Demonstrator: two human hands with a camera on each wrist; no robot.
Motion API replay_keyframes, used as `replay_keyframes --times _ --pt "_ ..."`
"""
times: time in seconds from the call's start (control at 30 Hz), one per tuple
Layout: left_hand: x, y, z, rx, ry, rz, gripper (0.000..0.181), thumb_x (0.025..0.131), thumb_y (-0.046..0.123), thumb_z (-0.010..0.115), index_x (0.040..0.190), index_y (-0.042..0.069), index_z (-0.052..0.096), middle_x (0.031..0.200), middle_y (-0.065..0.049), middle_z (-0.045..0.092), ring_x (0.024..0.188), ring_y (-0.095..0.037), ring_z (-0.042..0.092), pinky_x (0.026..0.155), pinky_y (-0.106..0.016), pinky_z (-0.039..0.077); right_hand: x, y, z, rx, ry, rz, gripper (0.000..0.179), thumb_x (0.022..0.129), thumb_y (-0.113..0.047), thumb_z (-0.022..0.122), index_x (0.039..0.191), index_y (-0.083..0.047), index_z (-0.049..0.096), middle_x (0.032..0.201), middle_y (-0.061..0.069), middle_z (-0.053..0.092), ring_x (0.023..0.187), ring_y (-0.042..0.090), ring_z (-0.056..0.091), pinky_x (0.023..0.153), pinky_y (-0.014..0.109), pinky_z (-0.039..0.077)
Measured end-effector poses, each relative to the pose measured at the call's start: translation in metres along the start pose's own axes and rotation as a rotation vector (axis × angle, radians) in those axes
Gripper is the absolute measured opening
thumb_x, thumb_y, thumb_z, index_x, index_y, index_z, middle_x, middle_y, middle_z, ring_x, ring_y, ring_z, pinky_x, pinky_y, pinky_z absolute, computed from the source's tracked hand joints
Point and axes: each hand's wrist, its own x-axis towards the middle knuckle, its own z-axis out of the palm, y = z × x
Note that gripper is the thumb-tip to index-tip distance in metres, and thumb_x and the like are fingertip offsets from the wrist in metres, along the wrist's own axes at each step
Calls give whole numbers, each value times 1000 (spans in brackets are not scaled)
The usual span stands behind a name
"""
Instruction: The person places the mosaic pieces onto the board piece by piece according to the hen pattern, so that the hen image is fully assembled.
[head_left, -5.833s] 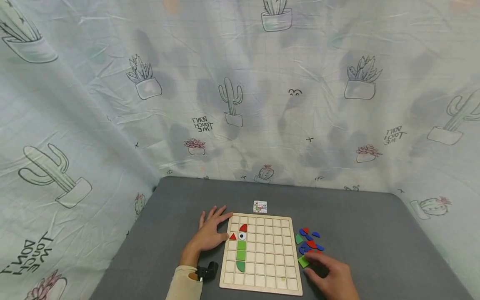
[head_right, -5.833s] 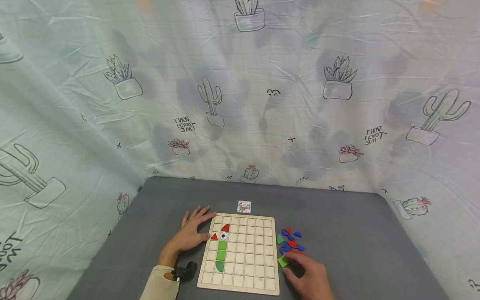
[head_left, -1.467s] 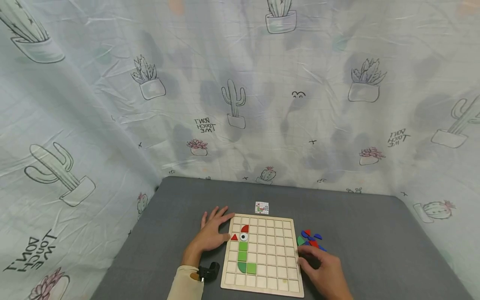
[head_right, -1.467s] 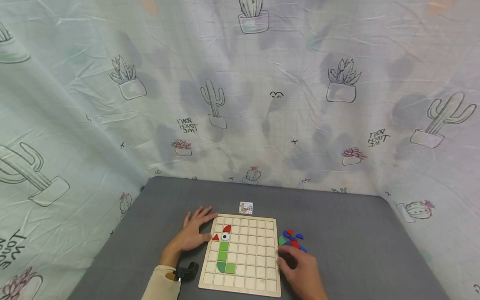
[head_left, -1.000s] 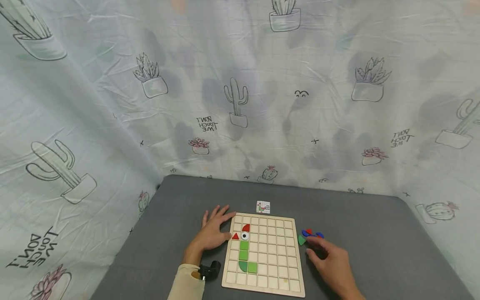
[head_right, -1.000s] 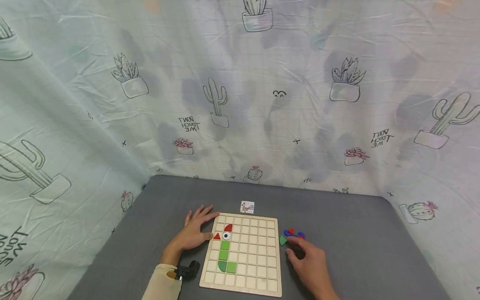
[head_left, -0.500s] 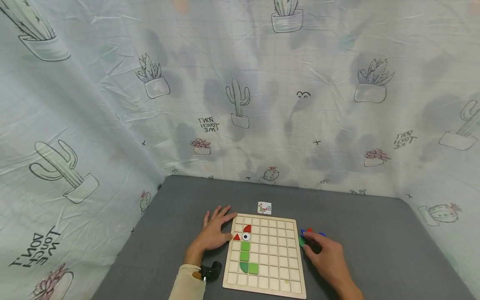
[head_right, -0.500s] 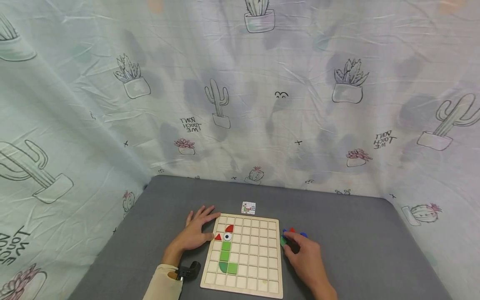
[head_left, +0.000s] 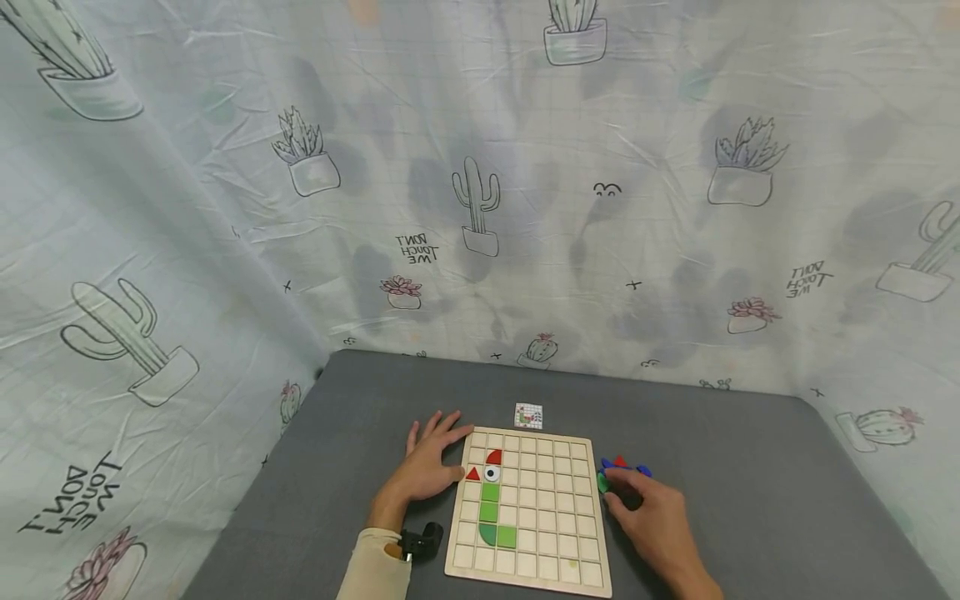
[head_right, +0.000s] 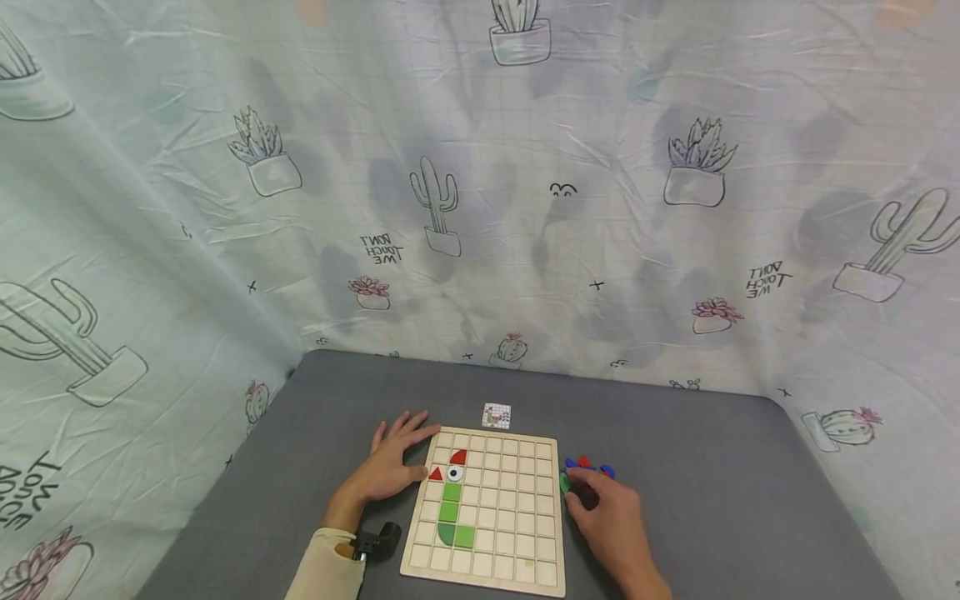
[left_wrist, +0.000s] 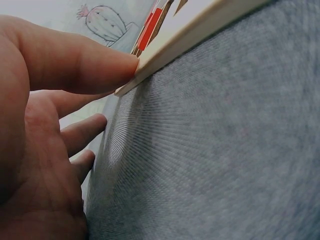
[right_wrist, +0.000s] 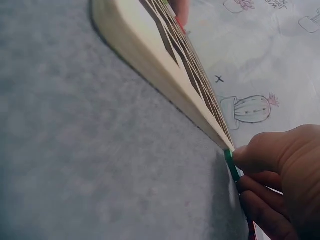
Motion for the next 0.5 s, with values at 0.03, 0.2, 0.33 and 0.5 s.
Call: replay_keyframes --times 0.03,0.2,0.33,0.5 --pt "0 0 0 -1 0 0 70 88 3 75 157 8 61 176 -20 37 168 -48 16 132 -71 -6 1 0 1 -4 -3 -4 35 78 -1 96 109 -12 86 100 -3 85 92 18 83 78 32 67" --pt "0 -1 0 -3 -4 -1 70 88 3 76 156 9 62 176 -20 37 169 -48 16 132 -71 -6 7 1 6 3 -14 -34 37 78 1 94 111 -13 87 103 -3 85 93 20 83 80 35 67" --pt "0 -1 0 -2 -3 1 70 88 3 76 156 9 62 176 -20 37 169 -48 16 132 -72 -6 8 1 6 2 -20 -62 39 77 5 92 109 -14 86 101 -5 84 91 18 81 77 35 66" --pt "0 -1 0 -1 1 7 69 88 2 76 156 8 62 176 -21 37 168 -49 16 132 -72 -6 -2 0 -3 -26 -61 -58 43 75 8 90 110 -17 86 103 -7 84 93 18 81 78 34 66"
